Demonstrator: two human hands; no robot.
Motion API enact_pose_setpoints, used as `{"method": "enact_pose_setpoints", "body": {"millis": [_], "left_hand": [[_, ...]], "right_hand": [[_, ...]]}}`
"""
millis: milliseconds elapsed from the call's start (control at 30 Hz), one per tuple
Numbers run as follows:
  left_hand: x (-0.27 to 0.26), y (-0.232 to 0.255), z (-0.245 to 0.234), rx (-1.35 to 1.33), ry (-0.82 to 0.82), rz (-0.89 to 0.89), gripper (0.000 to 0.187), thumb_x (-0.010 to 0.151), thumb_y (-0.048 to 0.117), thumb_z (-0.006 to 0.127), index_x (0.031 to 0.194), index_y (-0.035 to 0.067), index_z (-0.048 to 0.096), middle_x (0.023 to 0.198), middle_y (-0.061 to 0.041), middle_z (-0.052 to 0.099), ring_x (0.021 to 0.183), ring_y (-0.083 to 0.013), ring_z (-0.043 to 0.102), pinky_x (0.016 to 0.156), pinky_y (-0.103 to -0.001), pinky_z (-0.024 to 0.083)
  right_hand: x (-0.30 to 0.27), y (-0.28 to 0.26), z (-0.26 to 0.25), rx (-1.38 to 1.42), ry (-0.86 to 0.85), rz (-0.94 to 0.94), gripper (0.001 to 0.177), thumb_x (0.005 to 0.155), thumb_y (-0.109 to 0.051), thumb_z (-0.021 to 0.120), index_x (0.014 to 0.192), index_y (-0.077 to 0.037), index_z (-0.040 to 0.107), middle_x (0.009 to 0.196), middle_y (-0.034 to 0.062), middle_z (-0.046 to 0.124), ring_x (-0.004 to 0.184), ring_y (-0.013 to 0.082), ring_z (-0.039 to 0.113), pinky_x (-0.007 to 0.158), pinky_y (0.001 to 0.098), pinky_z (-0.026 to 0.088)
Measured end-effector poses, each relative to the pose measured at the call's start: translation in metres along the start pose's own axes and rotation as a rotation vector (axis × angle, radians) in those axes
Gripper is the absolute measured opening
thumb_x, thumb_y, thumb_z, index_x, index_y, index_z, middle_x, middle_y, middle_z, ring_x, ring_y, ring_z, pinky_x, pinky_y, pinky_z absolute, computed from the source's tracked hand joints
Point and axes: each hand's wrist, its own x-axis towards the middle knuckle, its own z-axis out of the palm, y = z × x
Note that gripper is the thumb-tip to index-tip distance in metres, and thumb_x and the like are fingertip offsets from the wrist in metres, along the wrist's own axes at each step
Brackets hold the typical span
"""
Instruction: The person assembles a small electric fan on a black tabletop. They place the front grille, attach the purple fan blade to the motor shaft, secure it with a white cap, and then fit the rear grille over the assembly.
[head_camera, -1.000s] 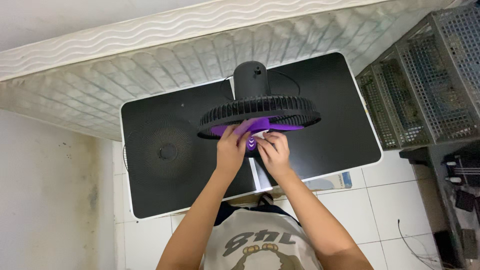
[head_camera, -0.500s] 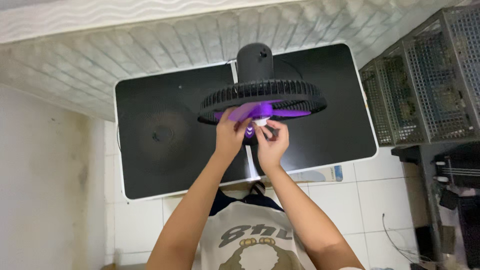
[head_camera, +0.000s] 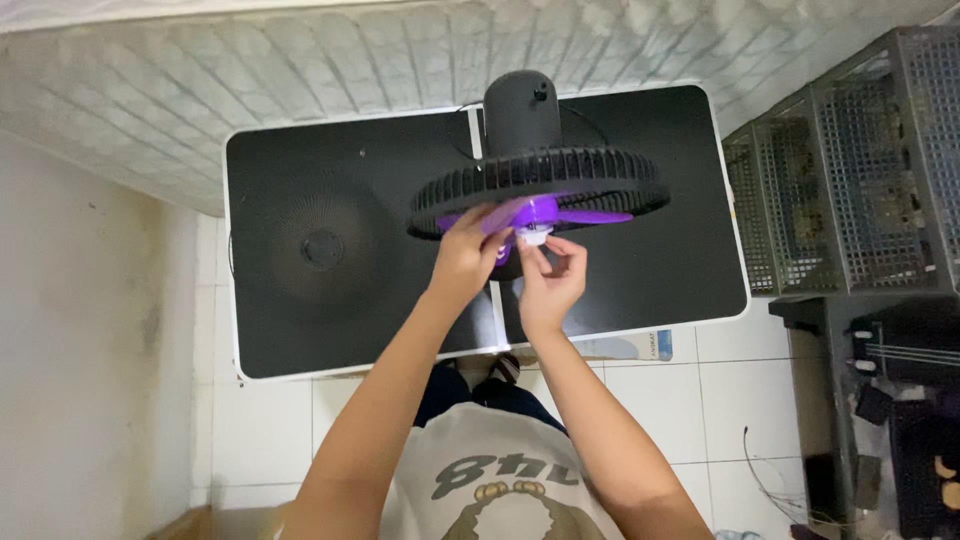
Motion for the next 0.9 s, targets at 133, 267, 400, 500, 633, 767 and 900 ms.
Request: {"method": "enact_pose_setpoints", "body": {"millis": [133,267,400,500,633,767,900], "left_hand": [[-0.001,-0.006,0.001,-0.055,-0.016,-0.042,0.027,0.097,0.012,0.071,0.123,0.006,0.069,0.117,-0.019,0.07,0.097,-0.0355,0.071,0.083,-0.038,0.056],[-0.003,-0.017,0.002,-0.086,-0.056,-0.097,0.026,0.097,0.012,0.07,0.123,0.007,0.071,0.109,-0.019,0.072,0.093,-0.0363,0.07,0.079,-0.038,0.055],[-0.003,-0.026,0.005,-0.073,-0.094,-0.13,0.024,0.097,0.013,0.072,0.119,0.006,0.073,0.103,-0.019,0.073,0.086,-0.035,0.07,0.073,-0.038,0.055],[-0.002,-0.028,0.004,-0.132,-0.092,-0.112,0.019,0.098,0.013,0.071,0.116,0.004,0.073,0.105,-0.018,0.073,0.084,-0.0323,0.072,0.069,-0.037,0.055],[0.003,-0.022,-0.001,-0.177,-0.154,-0.206,0.023,0.095,0.012,0.07,0.115,0.001,0.072,0.102,-0.017,0.071,0.073,-0.0309,0.068,0.062,-0.038,0.051],[0.012,-0.021,-0.007,-0.148,-0.115,-0.057,0.022,0.096,0.01,0.07,0.116,0.0,0.072,0.106,-0.017,0.069,0.086,-0.0333,0.067,0.07,-0.04,0.052],[0.009,-0.02,-0.007,-0.123,-0.126,-0.025,0.018,0.098,0.009,0.069,0.113,0.001,0.073,0.108,-0.017,0.07,0.092,-0.034,0.067,0.076,-0.041,0.052]], "right_hand": [[-0.011,-0.002,-0.001,0.087,0.06,0.111,0.053,0.088,0.01,0.072,0.136,0.0,0.051,0.117,0.0127,0.064,0.111,0.0183,0.065,0.099,0.0343,0.058],[-0.014,0.007,0.0,0.075,0.097,0.053,0.04,0.093,0.012,0.071,0.129,0.005,0.057,0.126,0.016,0.065,0.121,0.0224,0.065,0.106,0.0364,0.057],[-0.017,0.018,-0.003,0.04,0.134,0.019,0.032,0.093,0.013,0.071,0.121,0.005,0.059,0.129,0.0154,0.062,0.122,0.0223,0.065,0.104,0.0358,0.058],[-0.018,0.022,0.0,0.081,0.138,0.013,0.029,0.093,0.013,0.071,0.118,0.004,0.058,0.129,0.0151,0.061,0.123,0.0214,0.065,0.105,0.0357,0.058],[-0.018,0.021,0.006,0.02,0.157,-0.015,0.028,0.094,0.013,0.071,0.116,0.003,0.058,0.127,0.014,0.063,0.117,0.018,0.067,0.1,0.0315,0.059],[-0.012,0.019,0.013,-0.043,0.157,-0.048,0.028,0.093,0.014,0.073,0.114,0.002,0.059,0.122,0.0127,0.067,0.101,0.0108,0.065,0.087,0.0247,0.056],[-0.015,0.013,0.013,0.016,0.148,-0.05,0.029,0.092,0.013,0.075,0.113,0.001,0.059,0.12,0.0103,0.065,0.096,0.0069,0.061,0.089,0.0232,0.055]]}}
